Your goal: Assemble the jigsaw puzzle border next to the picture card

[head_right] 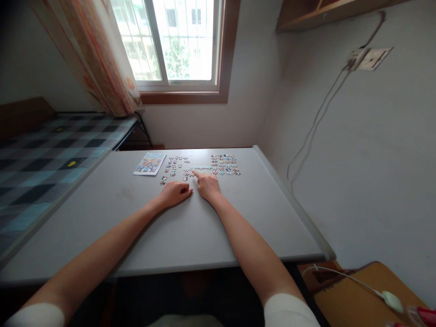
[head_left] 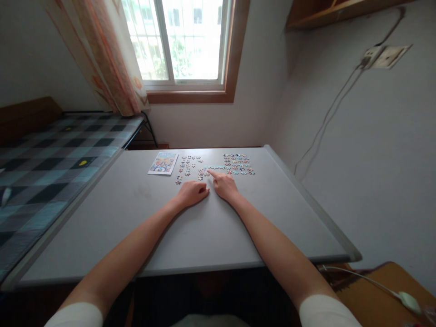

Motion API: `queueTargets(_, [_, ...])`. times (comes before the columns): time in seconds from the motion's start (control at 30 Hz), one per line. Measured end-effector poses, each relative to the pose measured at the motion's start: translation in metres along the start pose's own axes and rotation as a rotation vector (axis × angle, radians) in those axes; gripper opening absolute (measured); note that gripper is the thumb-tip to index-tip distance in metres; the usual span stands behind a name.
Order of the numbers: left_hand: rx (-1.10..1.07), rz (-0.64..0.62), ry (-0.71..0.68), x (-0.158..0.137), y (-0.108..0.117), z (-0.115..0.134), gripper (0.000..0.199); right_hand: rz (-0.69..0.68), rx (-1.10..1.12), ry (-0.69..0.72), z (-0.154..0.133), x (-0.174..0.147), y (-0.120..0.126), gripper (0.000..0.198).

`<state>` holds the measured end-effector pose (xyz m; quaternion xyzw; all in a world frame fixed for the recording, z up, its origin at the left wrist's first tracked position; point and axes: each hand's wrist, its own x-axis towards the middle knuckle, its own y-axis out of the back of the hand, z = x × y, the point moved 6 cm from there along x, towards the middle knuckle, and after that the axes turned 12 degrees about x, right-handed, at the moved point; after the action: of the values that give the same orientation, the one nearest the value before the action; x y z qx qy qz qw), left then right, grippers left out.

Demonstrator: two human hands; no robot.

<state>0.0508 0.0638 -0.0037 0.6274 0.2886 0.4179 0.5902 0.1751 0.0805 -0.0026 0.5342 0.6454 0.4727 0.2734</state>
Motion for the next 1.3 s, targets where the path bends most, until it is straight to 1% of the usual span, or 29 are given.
queueTargets(0.13, [-0.004,0.005,-0.003,-0.0002,0.0002,0.0006,0.037,0.006,0.038,-0.002,0.0009,0.0,0.0003,0.047])
queueTargets(0.57, [-0.011,0.015,-0.004,-0.0001,-0.001,-0.0007,0.038,-0.012,0.037,0.012,0.0005,-0.0006,-0.0004,0.038])
queueTargets(0.7, [-0.013,0.008,0.0,-0.0001,0.0,0.0001,0.038,0.004,0.061,0.016,0.0006,-0.0008,0.0014,0.042])
queueTargets(0.8, [-0.018,-0.006,0.002,-0.0003,0.0011,0.0011,0.039,0.03,0.1,-0.006,0.0022,-0.0002,0.0029,0.049])
queueTargets(0.87, [-0.019,-0.012,0.006,-0.0005,0.0013,0.001,0.039,0.041,0.124,-0.019,0.0035,0.0006,0.0028,0.049])
queueTargets(0.93, [-0.019,-0.008,0.006,-0.0005,0.0014,0.0008,0.039,0.048,0.142,-0.02,0.0043,0.0013,0.0022,0.047])
queueTargets(1.1, [-0.019,0.001,0.0,-0.0004,0.0011,0.0003,0.037,0.024,0.157,-0.021,0.0048,0.0016,0.0006,0.034])
queueTargets(1.3, [-0.009,-0.003,0.005,-0.0005,0.0003,-0.0002,0.038,0.029,0.181,-0.025,0.0037,0.0011,0.0029,0.032])
